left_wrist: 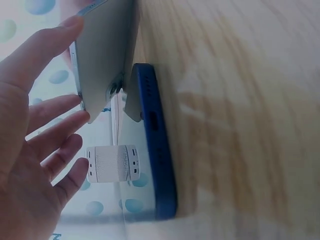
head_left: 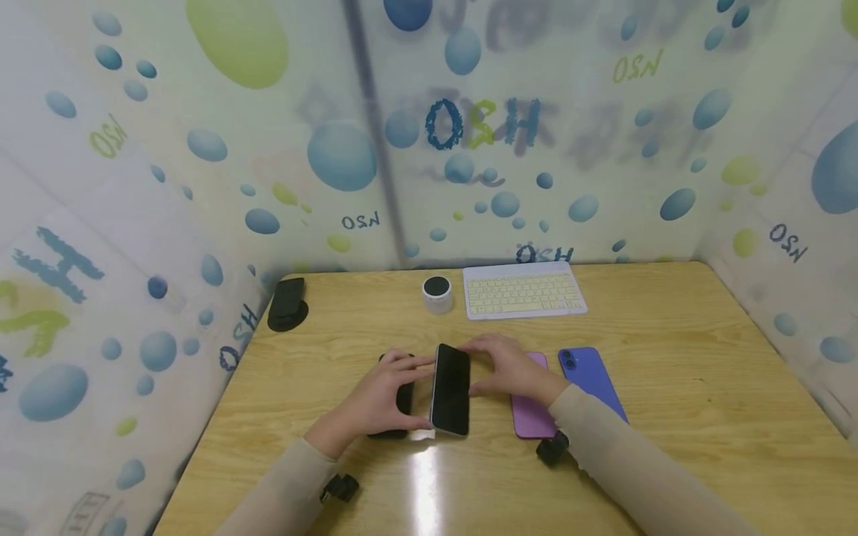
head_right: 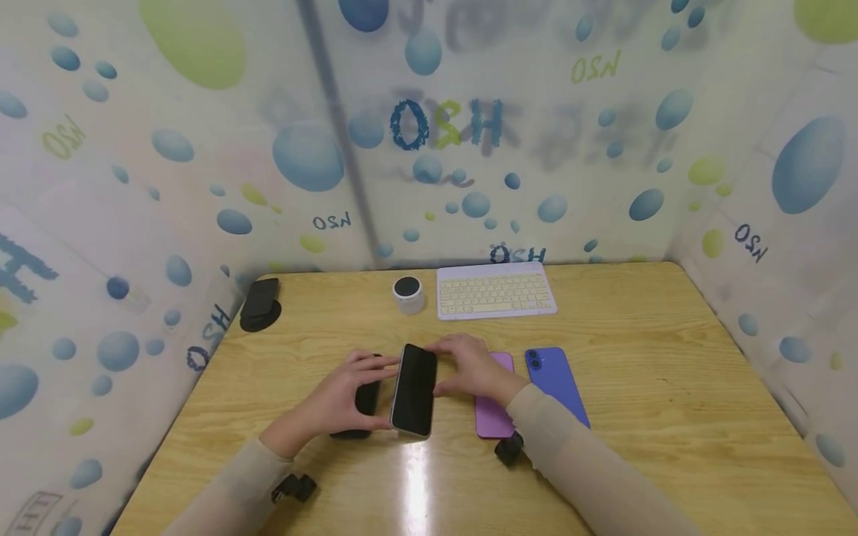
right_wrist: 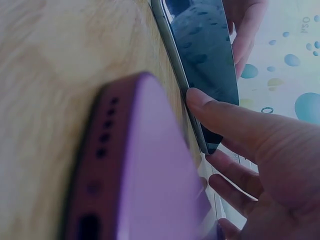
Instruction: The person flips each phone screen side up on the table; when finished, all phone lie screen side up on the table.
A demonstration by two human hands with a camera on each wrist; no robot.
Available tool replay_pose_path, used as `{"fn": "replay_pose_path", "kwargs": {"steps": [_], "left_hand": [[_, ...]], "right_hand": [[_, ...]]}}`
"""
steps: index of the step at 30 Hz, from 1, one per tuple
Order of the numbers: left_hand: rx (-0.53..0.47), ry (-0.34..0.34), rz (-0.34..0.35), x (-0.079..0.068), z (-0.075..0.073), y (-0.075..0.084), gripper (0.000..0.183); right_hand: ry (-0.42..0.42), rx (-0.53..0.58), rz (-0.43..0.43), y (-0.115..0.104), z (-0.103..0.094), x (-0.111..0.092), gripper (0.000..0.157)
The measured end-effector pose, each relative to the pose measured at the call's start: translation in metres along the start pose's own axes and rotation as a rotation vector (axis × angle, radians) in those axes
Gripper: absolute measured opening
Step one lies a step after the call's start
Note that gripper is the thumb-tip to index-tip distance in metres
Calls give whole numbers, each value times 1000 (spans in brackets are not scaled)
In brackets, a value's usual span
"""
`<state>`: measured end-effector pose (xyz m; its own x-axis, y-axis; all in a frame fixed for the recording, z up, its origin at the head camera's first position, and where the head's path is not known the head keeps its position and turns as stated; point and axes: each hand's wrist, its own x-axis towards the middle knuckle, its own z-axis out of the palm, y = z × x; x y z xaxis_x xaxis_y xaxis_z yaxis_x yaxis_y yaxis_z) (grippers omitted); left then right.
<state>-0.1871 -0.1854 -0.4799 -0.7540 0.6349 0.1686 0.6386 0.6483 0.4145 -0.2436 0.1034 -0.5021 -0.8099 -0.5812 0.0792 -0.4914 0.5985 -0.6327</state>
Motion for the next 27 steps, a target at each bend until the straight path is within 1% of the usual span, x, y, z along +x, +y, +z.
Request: {"fn": "replay_pose_path", "kwargs": {"steps": [5,11,14,18,23,27], "left_hand": [[19,-22,-27,1,-1,0,82],[36,-72,-60,0,4,0,83],[69,-106,-73,0,8,1,81],[128,-118,-72,1,11,2,78],[170,-141,-74,4,9,6,78],[181,-167,-90,7,5,11,78]], "right_hand": [[-14,-26,-6,2,1,1,73],[-37,-23,-22,3,-1,1,73],[-41,-25,-37,3,-2,1,71],[-52,-36,-34,2,-3,1,71],[-59,-41,1,1,-3,-1,71],[-51,-38,-13,2,-5,-7,68]]}}
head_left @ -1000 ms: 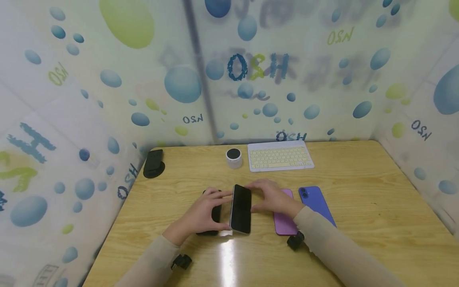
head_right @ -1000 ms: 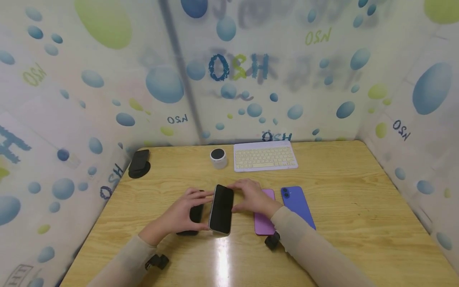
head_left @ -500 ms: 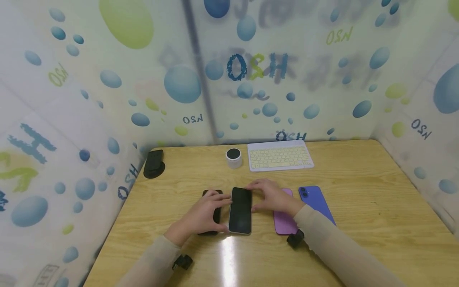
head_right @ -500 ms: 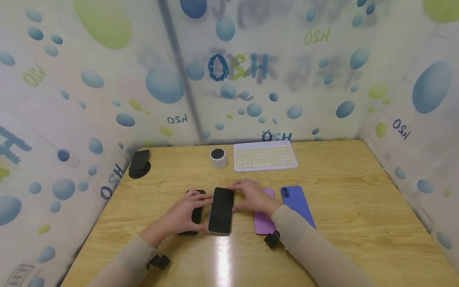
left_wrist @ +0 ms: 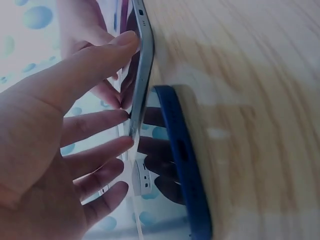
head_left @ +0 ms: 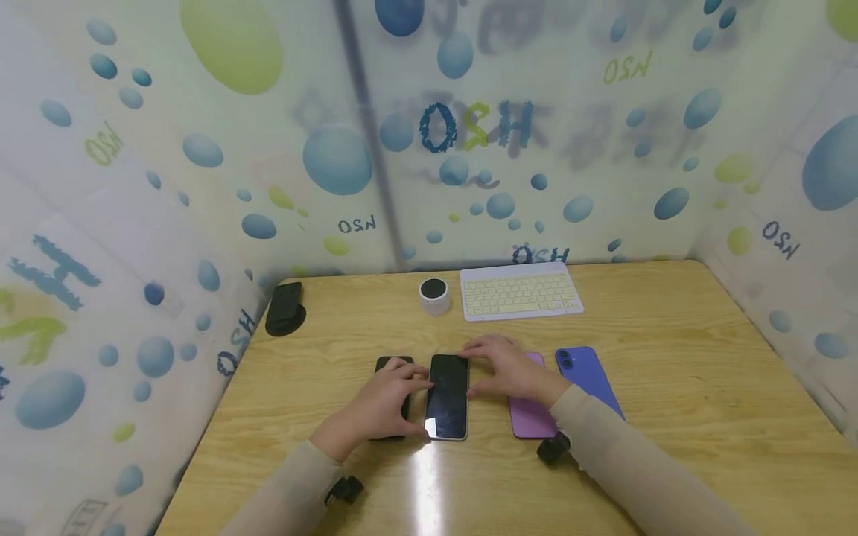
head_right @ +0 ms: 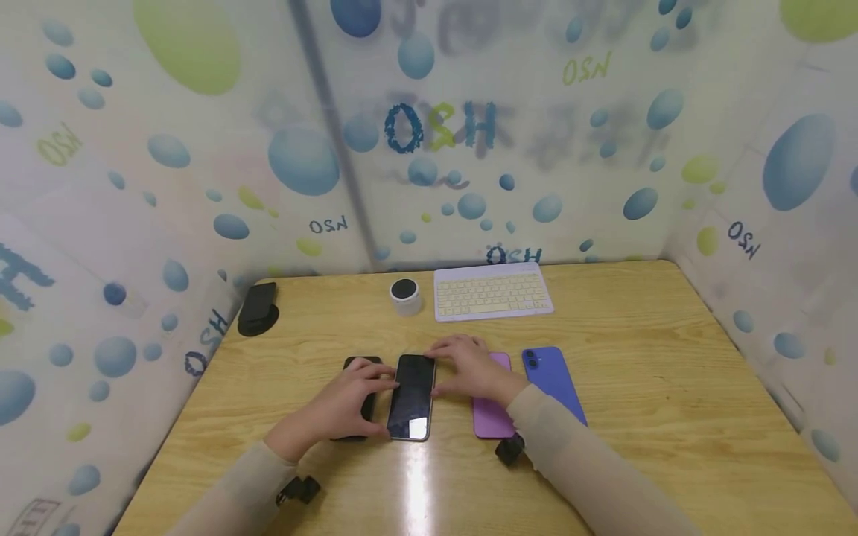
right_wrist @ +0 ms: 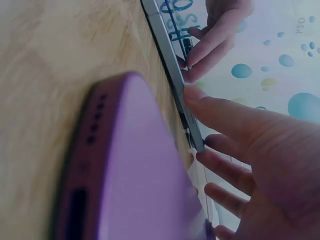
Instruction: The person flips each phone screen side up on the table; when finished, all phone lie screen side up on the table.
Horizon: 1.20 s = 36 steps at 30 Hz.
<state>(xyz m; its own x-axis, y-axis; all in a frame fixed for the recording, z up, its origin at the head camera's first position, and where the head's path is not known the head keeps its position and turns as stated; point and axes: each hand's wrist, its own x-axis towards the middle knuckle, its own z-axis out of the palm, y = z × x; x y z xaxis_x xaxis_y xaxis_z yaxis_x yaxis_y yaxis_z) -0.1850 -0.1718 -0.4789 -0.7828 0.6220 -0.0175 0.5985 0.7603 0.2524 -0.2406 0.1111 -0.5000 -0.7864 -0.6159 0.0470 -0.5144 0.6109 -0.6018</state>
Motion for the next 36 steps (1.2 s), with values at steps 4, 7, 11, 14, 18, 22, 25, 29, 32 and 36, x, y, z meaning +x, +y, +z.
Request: {"fn": "replay_pose_path", "kwargs": {"steps": [4,7,11,14,18,22,25,29,32,36], "left_hand": [[-7,3,-14,2,-1,4,80],[-53,16,-18,4,-1,10,78],[-104,24,-8,12,-1,20,72],[-108,16,5,18,1,28,68],[-108,9,17,27,5,38,65],[-106,23,36,38,9,49,65],[-97,24,54,45,12,57,66],[-70,20,80,56,18,66,65],[-68,14,90,63,23,72,66],[-67,-2,114,70,30,80,67]], "right_hand": [[14,-13,-8,6,-6,-11,62],[29,-31,4,13,-14,-20,60],[57,-55,14,26,-27,-31,59],[68,-80,19,35,-33,-39,60],[68,-82,5,43,-42,-49,57],[75,-43,-9,52,-52,-59,55],[76,-35,-3,59,-56,-65,55],[67,-42,24,66,-60,-70,57],[58,-47,39,69,-61,-74,58],[49,-50,42,72,-61,-79,58]]}}
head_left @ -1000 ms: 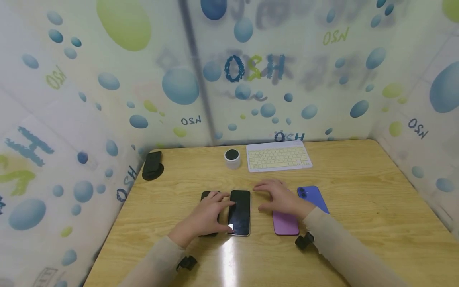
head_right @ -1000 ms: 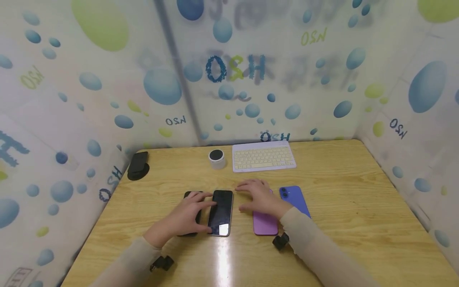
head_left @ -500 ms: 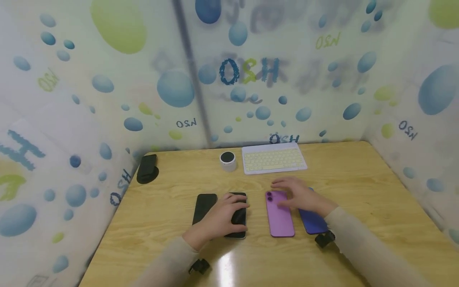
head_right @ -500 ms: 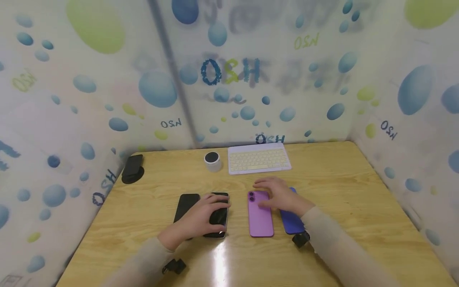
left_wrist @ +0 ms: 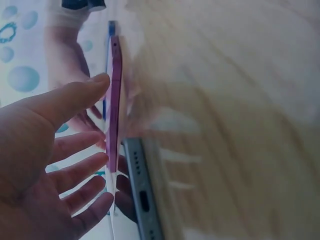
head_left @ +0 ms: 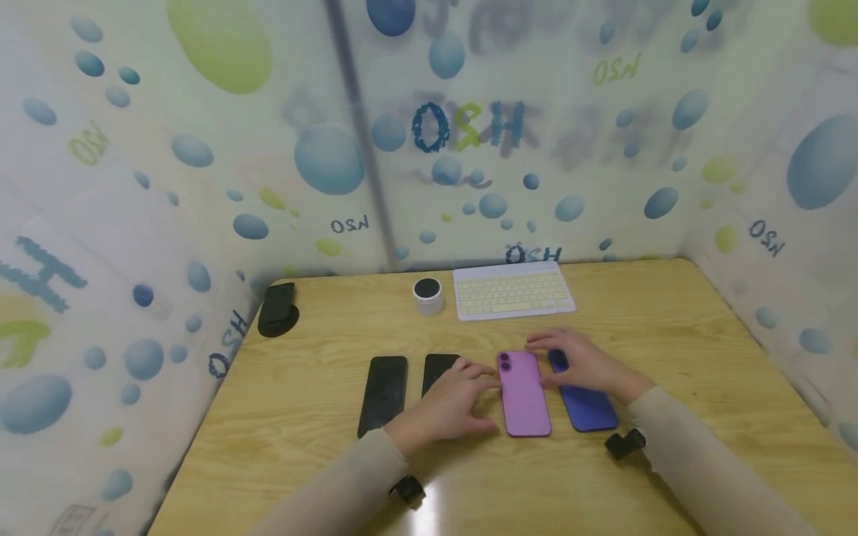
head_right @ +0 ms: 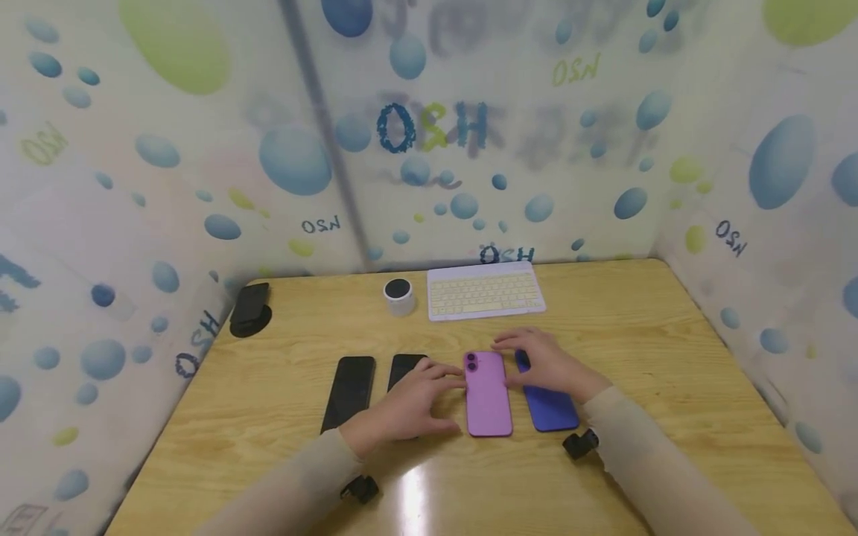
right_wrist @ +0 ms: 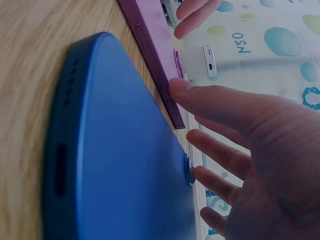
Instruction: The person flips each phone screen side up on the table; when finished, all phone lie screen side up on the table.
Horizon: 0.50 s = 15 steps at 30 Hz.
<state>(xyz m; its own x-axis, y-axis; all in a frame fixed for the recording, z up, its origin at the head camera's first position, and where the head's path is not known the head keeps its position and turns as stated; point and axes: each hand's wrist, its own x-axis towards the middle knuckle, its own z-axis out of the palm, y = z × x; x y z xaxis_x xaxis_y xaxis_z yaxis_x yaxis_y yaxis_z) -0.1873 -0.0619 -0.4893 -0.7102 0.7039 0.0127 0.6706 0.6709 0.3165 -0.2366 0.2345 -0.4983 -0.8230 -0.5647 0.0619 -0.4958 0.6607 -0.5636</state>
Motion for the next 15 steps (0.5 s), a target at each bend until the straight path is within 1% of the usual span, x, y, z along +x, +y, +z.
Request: {"fn": "replay_pose_path", "kwargs": {"steps": [4,6,9,15], "left_hand": [[35,6,31,5,6,3,67],[47,12,33,6,8,4,68],[51,15,21,7,8,4,66],[4,7,-30,11,1,4,66]], "right_hand": [[0,-6,-3,1,0,-3,58],[2,-10,-7,1,-1,-5,58],[10,-13,-20,0,-1,-6,57],[8,-21,-27,-2,1,-7,56]]}}
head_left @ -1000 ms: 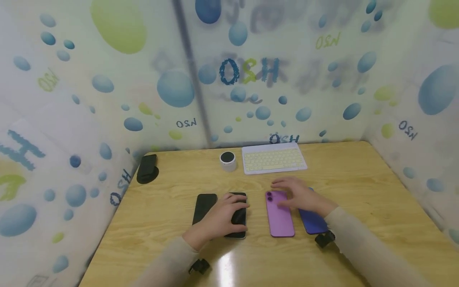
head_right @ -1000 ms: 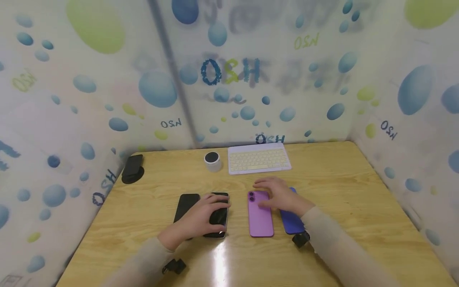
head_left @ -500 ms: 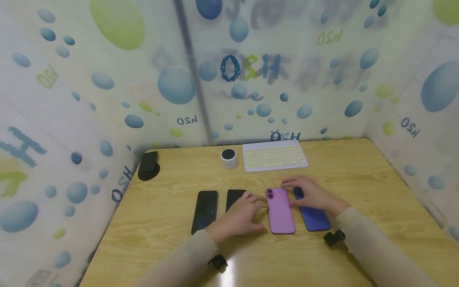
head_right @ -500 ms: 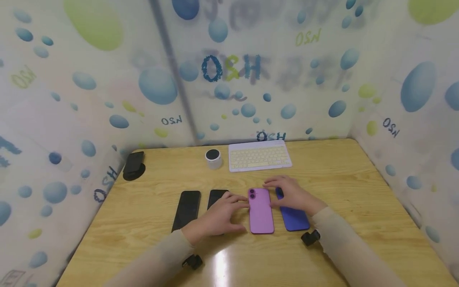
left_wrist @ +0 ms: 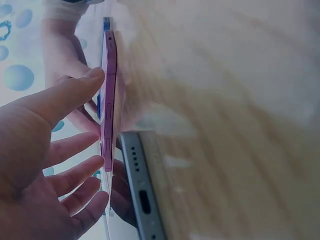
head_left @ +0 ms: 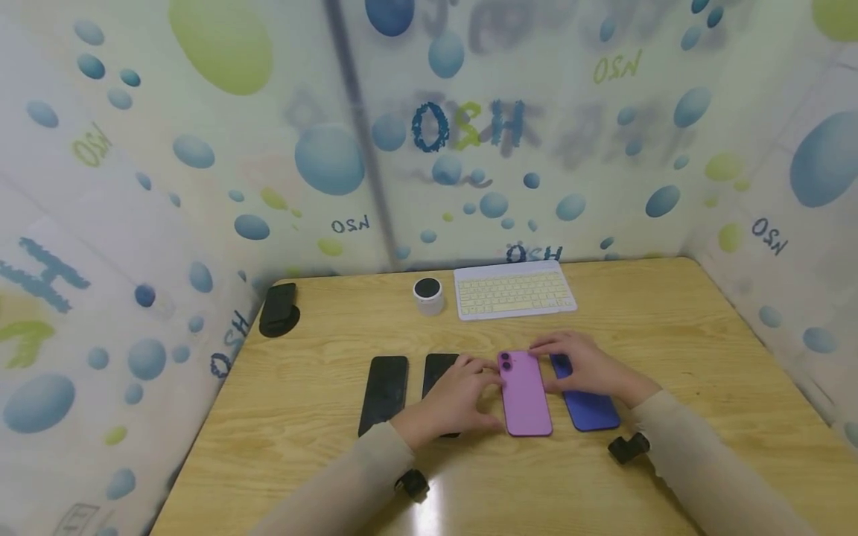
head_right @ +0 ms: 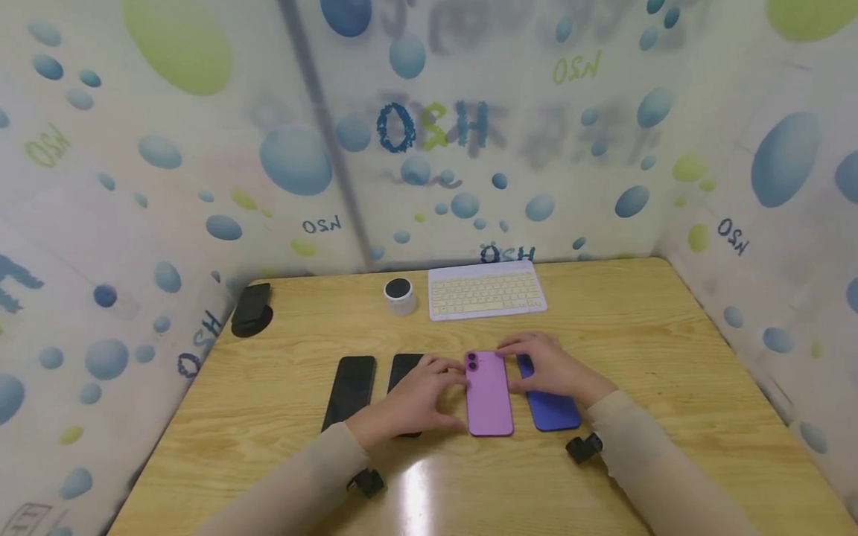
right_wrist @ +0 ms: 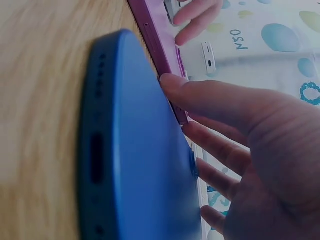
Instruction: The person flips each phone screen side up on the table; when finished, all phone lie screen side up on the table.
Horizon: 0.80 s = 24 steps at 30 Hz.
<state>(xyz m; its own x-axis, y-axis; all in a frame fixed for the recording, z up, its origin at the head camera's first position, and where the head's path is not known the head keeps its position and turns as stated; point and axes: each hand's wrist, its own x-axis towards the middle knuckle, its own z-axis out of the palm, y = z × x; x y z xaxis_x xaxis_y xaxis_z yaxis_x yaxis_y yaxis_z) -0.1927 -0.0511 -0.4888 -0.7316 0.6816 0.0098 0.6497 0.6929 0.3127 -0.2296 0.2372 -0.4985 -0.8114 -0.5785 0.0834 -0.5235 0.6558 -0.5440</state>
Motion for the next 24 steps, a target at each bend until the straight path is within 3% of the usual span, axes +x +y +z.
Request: {"fn": "replay_pose_path", "kwargs": {"steps": [8,24], "left_hand": [[-54,-8,-33,6,-1,-2,66],[-39,3,-78,9,6,-1,74]], "right_hand": [[9,3,3,1,3,-1,58],[-15,23,27,6,6,-3,67]]}}
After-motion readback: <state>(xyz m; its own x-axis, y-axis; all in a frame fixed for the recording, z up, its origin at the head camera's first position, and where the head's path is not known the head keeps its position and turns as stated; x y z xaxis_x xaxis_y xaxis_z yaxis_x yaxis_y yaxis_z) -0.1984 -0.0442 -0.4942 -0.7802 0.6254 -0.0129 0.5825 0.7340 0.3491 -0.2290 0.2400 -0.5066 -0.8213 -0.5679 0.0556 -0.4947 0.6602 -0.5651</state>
